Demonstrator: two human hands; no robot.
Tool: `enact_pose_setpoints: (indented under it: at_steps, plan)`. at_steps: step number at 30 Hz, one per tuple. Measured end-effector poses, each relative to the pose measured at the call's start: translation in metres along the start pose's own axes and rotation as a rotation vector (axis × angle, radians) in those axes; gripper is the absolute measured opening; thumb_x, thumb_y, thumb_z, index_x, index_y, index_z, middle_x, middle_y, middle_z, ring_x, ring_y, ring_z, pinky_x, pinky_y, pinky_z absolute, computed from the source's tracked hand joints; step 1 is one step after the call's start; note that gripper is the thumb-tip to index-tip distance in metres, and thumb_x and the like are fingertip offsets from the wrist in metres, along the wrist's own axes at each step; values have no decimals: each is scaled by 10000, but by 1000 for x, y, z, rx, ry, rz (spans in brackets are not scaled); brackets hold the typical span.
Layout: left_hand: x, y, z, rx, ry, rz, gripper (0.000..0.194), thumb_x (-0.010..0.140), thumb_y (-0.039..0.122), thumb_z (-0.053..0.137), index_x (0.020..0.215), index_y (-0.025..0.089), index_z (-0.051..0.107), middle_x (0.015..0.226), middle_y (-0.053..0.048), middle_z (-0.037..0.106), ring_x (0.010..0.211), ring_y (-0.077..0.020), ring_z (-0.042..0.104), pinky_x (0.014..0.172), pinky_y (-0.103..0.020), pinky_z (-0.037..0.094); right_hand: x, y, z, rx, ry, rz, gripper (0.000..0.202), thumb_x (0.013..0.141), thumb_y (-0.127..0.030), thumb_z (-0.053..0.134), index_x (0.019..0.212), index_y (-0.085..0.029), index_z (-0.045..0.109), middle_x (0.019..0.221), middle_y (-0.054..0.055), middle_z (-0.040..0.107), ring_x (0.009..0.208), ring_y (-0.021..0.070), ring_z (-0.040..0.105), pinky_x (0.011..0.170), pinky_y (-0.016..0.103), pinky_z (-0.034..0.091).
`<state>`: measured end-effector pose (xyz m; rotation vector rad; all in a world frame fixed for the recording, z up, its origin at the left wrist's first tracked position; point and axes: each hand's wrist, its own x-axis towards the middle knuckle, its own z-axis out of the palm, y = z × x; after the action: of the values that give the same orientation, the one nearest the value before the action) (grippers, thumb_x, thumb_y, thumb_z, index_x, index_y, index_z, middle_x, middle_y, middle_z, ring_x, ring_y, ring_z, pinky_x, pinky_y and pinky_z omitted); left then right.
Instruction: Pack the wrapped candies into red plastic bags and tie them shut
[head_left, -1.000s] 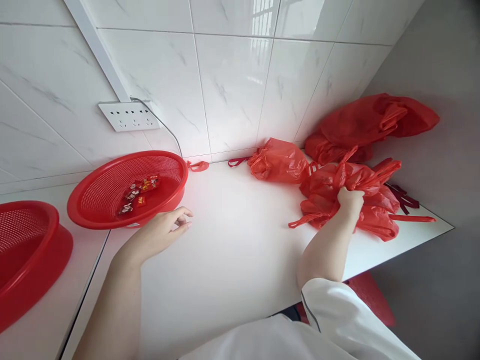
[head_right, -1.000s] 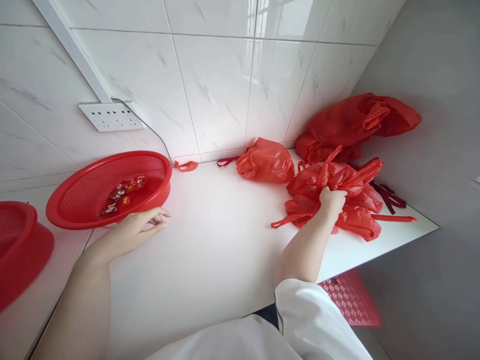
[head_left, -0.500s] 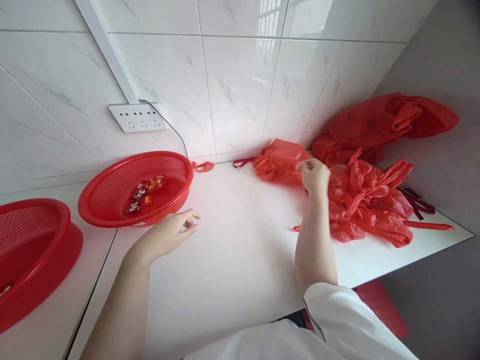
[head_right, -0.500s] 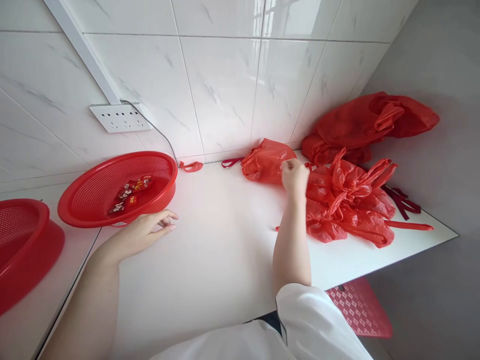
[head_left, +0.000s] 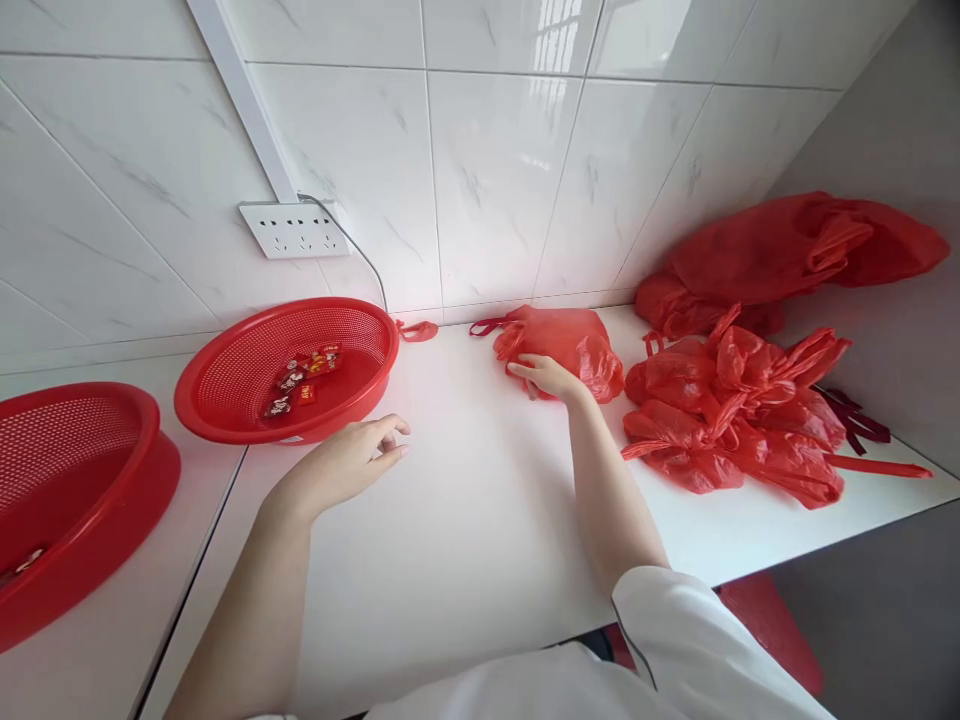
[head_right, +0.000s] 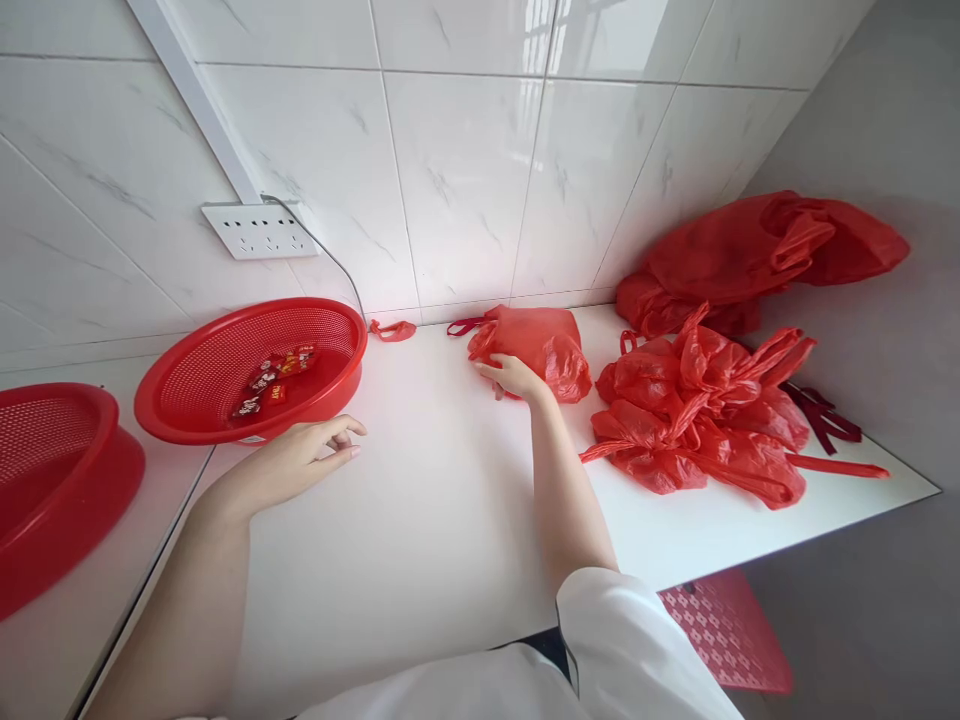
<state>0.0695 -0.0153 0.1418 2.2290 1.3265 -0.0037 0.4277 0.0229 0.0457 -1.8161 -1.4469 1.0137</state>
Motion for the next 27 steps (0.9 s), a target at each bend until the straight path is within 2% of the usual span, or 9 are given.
enact_pose_setpoints:
  at_steps: [2,4,9,13,17,20,22,24,27]
  plan:
    - [0,-1,0,4,-5,1,325,888,525,413,1094,328,569,1065,-12,666,914,-223,645,738,-320,489,-10,5,-18,-74,-108,47,440,757,-583,632,827,-153,691,546,52,621,630,219,624,746,349,500]
    - [0,-2,1,5,-11,2,315,889,523,416,1096,336,563,1069,-2,663,917,-220,641,743,-322,484,-20,13,-36,-200,-72,139,381,726,-545,676,677,-167,677,562,64,623,599,208,608,712,343,497]
    - [0,-2,2,4,-22,5,308,890,517,416,1093,334,558,1067,0,661,914,-222,638,716,-315,471,-40,22,-64,-377,444,282,329,850,-367,517,1033,-138,668,1010,193,648,972,317,594,831,471,445]
    - [1,-2,4,13,-31,21,311,895,510,408,1091,324,563,1051,-7,663,895,-221,638,705,-312,462,-39,17,-66,-441,782,180,349,885,-261,402,1165,-203,602,1242,161,566,1154,327,512,908,504,415]
    - [0,-2,6,22,-20,28,313,893,506,411,1099,327,564,1056,-7,663,892,-221,638,693,-307,456,-22,30,-57,-376,628,153,476,792,-122,466,1248,-237,547,1284,117,571,1196,309,508,917,454,442]
    - [-1,-3,6,20,-9,21,312,888,508,421,1091,322,567,1043,-9,667,881,-221,639,687,-306,455,-9,52,-44,-327,589,168,734,728,-71,528,1432,-172,346,1454,176,407,1298,317,429,961,437,429]
    - [-1,-3,7,19,-8,21,312,888,510,420,1084,319,569,1035,-10,669,872,-221,640,680,-304,454,-3,66,-37,-285,566,195,773,696,-75,582,1429,-108,342,1413,239,432,1265,346,461,954,452,431]
    - [0,-4,7,19,-9,24,315,887,511,419,1083,317,572,1032,-12,671,868,-222,643,681,-305,454,0,74,-33,-238,552,230,650,662,-87,629,1297,-59,492,1238,275,558,1151,375,540,915,491,437]
    - [1,-5,7,21,-9,25,327,887,510,419,1094,313,576,1039,-19,673,863,-225,647,681,-306,455,3,72,-34,-145,541,217,251,642,-128,666,891,-92,657,890,197,657,960,349,606,851,490,446]
